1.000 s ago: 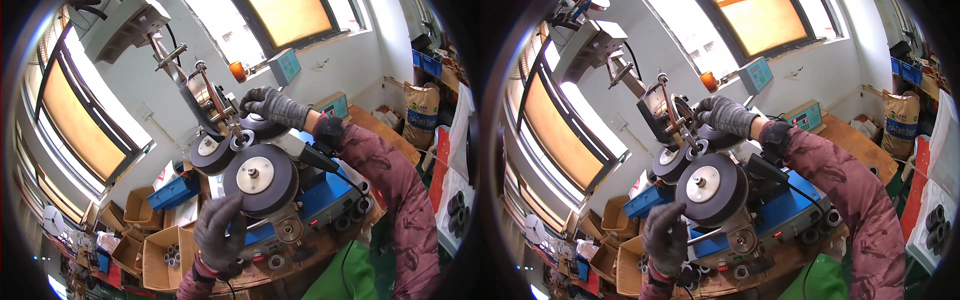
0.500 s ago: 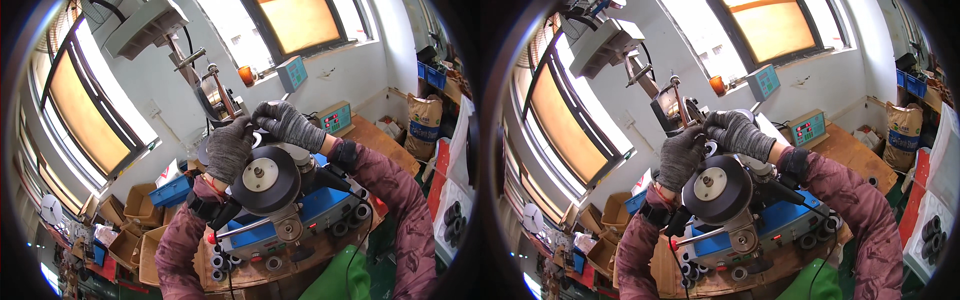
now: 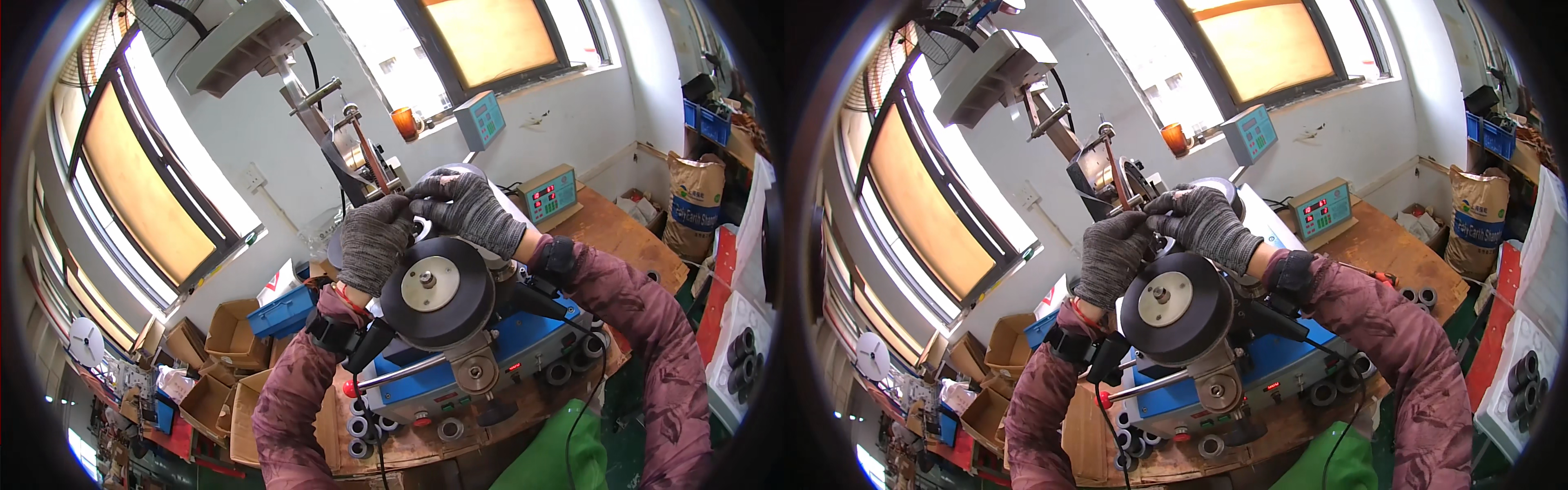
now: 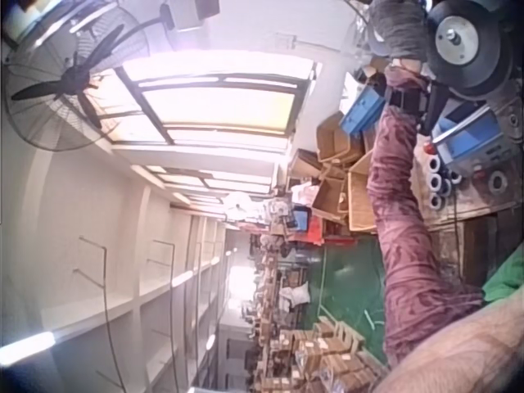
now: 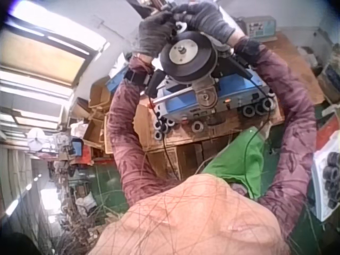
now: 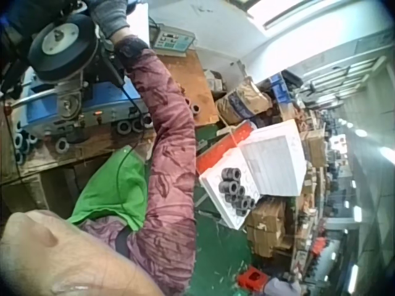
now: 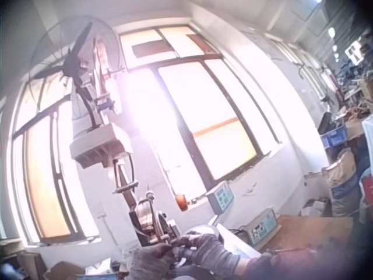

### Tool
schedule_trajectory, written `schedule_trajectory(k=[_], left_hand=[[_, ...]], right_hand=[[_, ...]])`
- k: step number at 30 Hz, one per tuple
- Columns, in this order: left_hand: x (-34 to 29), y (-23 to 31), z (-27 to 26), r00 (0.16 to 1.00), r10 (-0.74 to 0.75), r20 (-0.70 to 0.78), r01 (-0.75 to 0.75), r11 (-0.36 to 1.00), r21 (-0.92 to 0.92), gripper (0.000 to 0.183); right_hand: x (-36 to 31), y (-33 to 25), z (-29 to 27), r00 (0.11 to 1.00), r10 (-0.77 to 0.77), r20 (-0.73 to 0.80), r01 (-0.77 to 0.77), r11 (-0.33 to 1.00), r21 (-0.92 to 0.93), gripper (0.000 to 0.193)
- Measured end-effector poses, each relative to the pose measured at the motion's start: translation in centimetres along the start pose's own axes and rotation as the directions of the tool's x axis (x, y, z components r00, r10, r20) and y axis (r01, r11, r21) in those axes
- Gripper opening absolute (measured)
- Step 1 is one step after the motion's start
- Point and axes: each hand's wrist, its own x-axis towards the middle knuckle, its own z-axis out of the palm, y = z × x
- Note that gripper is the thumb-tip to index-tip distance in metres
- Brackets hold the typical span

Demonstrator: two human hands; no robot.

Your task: The person picks up a metal ring from a box, wraps it with tape, and places it into a machine to wind wire around it. They operate the machine by pulling a lever, then remove the finished ring and place it on a tray.

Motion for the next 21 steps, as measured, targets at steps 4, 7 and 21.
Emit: schedule_trajectory(k=[4, 7, 21], left_hand=[[-1.5, 0.4, -1.1, 0.994, 0.070, -0.089, -0.058, 0.989, 0.136, 0.016], [-5.1, 2.9, -2.1, 0.955, 0.180, -0.238, -0.141, 0.975, 0.171, 0.018], [-32.2, 8.3, 18.2, 0.852, 0.196, 0.485, -0.020, 0.939, -0.344, 0.030]], right_hand=[[0.7, 0.1, 1.2, 0.998, 0.051, -0.026, -0.045, 0.982, 0.182, 0.015], [1.9, 3.5, 0.7, 0.992, 0.119, -0.033, -0.124, 0.971, -0.206, 0.019], [4.7, 4.7, -0.6, 0.968, 0.152, 0.199, -0.010, 0.816, -0.578, 0.022]])
